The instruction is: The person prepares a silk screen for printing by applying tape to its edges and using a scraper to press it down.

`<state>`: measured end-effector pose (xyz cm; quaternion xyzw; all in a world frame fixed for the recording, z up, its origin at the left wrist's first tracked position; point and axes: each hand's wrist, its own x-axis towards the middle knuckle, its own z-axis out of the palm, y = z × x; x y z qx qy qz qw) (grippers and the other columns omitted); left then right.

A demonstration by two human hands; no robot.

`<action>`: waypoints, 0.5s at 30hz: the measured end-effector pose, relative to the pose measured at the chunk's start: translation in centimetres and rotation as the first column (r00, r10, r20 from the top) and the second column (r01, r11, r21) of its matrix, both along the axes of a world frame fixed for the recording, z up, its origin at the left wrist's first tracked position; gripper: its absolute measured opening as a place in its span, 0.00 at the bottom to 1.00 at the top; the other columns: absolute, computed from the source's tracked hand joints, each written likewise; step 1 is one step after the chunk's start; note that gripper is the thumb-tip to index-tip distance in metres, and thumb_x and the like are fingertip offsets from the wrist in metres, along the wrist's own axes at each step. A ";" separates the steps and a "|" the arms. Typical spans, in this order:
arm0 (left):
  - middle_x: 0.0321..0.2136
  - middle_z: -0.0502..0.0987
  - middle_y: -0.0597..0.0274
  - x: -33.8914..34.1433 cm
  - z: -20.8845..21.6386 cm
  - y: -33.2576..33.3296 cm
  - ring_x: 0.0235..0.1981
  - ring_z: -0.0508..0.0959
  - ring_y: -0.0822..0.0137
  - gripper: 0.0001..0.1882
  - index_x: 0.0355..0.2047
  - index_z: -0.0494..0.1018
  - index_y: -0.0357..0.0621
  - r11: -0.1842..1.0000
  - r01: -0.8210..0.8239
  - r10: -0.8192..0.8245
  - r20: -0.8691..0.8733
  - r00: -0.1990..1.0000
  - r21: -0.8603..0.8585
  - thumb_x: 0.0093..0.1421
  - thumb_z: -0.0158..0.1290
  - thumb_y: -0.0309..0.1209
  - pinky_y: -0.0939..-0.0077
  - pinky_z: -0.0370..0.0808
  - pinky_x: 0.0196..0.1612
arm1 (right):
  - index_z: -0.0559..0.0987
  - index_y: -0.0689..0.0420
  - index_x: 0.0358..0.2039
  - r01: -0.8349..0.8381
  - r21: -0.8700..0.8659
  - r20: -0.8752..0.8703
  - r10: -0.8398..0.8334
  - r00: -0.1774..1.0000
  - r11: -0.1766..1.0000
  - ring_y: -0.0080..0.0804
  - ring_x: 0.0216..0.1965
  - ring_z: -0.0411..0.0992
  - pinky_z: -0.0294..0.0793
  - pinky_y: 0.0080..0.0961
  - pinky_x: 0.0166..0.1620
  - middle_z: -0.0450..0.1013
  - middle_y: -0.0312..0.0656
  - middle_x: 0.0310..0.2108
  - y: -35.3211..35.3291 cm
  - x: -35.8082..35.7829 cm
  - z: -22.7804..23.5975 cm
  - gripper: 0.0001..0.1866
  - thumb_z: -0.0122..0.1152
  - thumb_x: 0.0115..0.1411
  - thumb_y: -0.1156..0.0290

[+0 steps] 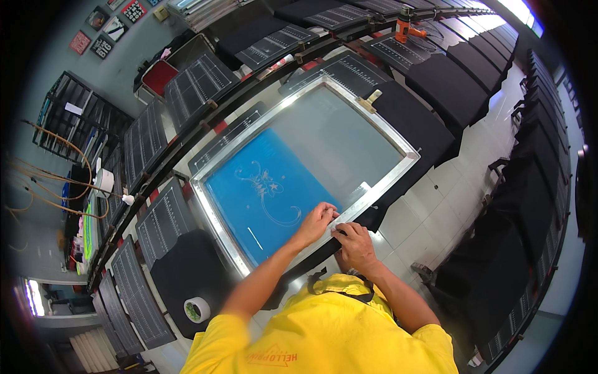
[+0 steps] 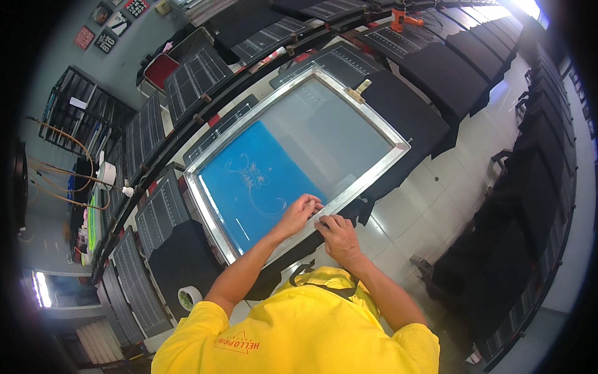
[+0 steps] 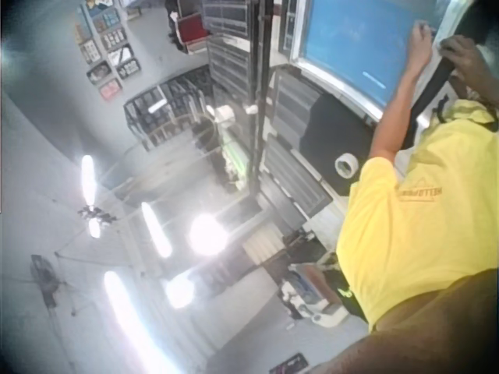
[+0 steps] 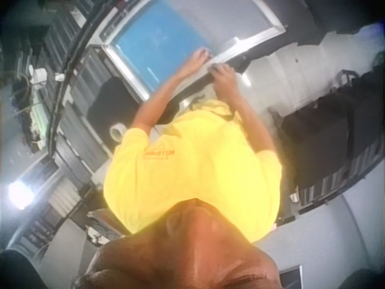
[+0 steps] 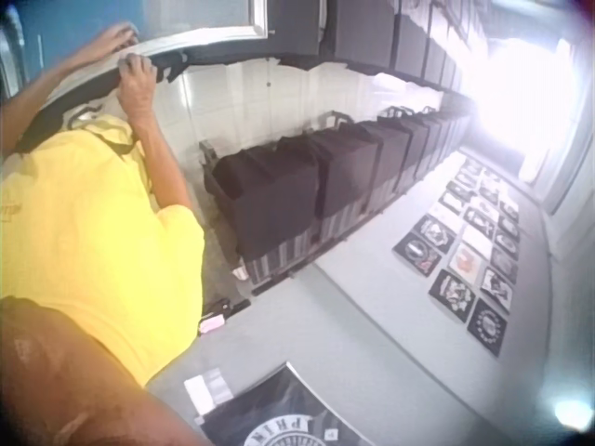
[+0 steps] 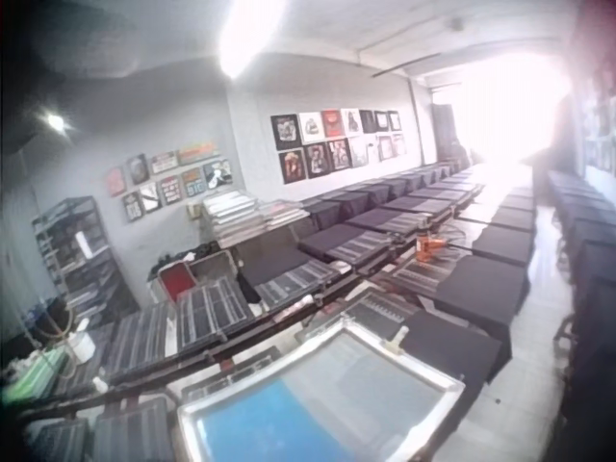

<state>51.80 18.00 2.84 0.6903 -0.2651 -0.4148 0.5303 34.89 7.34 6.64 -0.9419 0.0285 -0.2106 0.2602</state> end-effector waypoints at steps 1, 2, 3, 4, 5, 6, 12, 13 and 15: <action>0.45 0.79 0.55 -0.4 -0.3 0.0 0.44 0.78 0.68 0.15 0.52 0.70 0.37 1.000 -0.011 0.011 0.006 1.000 -0.028 0.75 0.40 0.34 0.73 0.75 0.49 | 0.83 0.54 0.45 -0.004 0.007 -0.006 0.004 1.000 1.000 0.35 0.51 0.71 0.68 0.34 0.48 0.73 0.35 0.48 0.0 0.0 -0.1 0.22 0.60 0.46 0.79; 0.46 0.79 0.55 -0.8 0.0 -0.3 0.45 0.78 0.68 0.15 0.52 0.70 0.38 0.998 -0.016 0.016 0.010 1.000 -0.055 0.75 0.40 0.35 0.72 0.74 0.50 | 0.83 0.54 0.45 -0.001 0.013 -0.013 0.001 1.000 1.000 0.35 0.51 0.71 0.68 0.34 0.47 0.73 0.35 0.48 0.0 0.0 -0.2 0.22 0.60 0.46 0.80; 0.46 0.78 0.55 -1.2 0.3 -0.7 0.45 0.78 0.67 0.15 0.51 0.70 0.38 0.996 -0.018 0.019 0.013 1.000 -0.083 0.75 0.40 0.35 0.71 0.74 0.50 | 0.83 0.54 0.45 0.004 0.020 -0.020 -0.004 1.000 1.000 0.35 0.51 0.71 0.68 0.34 0.47 0.73 0.35 0.48 0.0 -0.1 -0.3 0.23 0.60 0.46 0.80; 0.46 0.78 0.55 -1.5 0.6 -1.4 0.46 0.78 0.66 0.15 0.52 0.69 0.38 0.999 0.012 -0.009 0.084 0.996 -0.038 0.75 0.41 0.36 0.70 0.74 0.51 | 0.83 0.54 0.45 0.015 0.019 -0.023 -0.015 1.000 1.000 0.35 0.51 0.71 0.68 0.34 0.47 0.73 0.35 0.48 0.0 -0.3 -0.4 0.23 0.59 0.46 0.80; 0.46 0.78 0.55 -1.6 1.0 -2.2 0.46 0.77 0.65 0.16 0.52 0.69 0.38 0.999 0.035 -0.036 0.156 0.987 0.009 0.74 0.41 0.37 0.69 0.73 0.51 | 0.83 0.54 0.45 0.021 0.017 -0.023 -0.021 1.000 1.000 0.36 0.51 0.71 0.68 0.34 0.47 0.73 0.35 0.48 0.0 -0.3 -0.3 0.23 0.59 0.46 0.80; 0.45 0.78 0.55 -1.5 1.4 -3.2 0.47 0.77 0.64 0.16 0.52 0.69 0.39 0.997 0.055 -0.067 0.226 0.972 0.058 0.74 0.41 0.37 0.67 0.73 0.52 | 0.83 0.54 0.45 0.029 0.016 -0.023 -0.029 0.999 0.999 0.36 0.52 0.70 0.68 0.34 0.47 0.73 0.36 0.48 0.1 -0.3 -0.3 0.23 0.59 0.46 0.80; 0.48 0.77 0.51 -0.6 0.7 -10.0 0.50 0.77 0.61 0.18 0.54 0.68 0.39 0.989 0.148 -0.141 0.242 0.960 -0.012 0.74 0.41 0.38 0.67 0.71 0.55 | 0.83 0.54 0.45 0.006 0.017 -0.021 -0.006 1.000 1.000 0.36 0.52 0.70 0.68 0.34 0.47 0.73 0.36 0.48 -0.1 -0.2 -0.1 0.23 0.59 0.46 0.81; 0.48 0.77 0.51 -0.3 0.5 -10.7 0.51 0.77 0.61 0.18 0.55 0.68 0.38 0.988 0.151 -0.139 0.242 0.960 -0.033 0.74 0.41 0.38 0.67 0.71 0.56 | 0.83 0.54 0.45 0.003 0.014 -0.023 -0.003 1.000 1.000 0.36 0.52 0.70 0.68 0.34 0.47 0.73 0.36 0.48 -0.2 0.0 0.0 0.23 0.59 0.46 0.81; 0.50 0.77 0.49 0.0 -0.2 -11.2 0.53 0.77 0.59 0.18 0.56 0.68 0.37 0.986 0.153 -0.133 0.236 0.963 -0.068 0.74 0.40 0.36 0.66 0.70 0.58 | 0.83 0.54 0.45 -0.007 0.014 -0.033 0.008 0.999 1.000 0.36 0.51 0.71 0.68 0.34 0.47 0.73 0.36 0.48 -0.1 0.0 0.1 0.23 0.59 0.46 0.80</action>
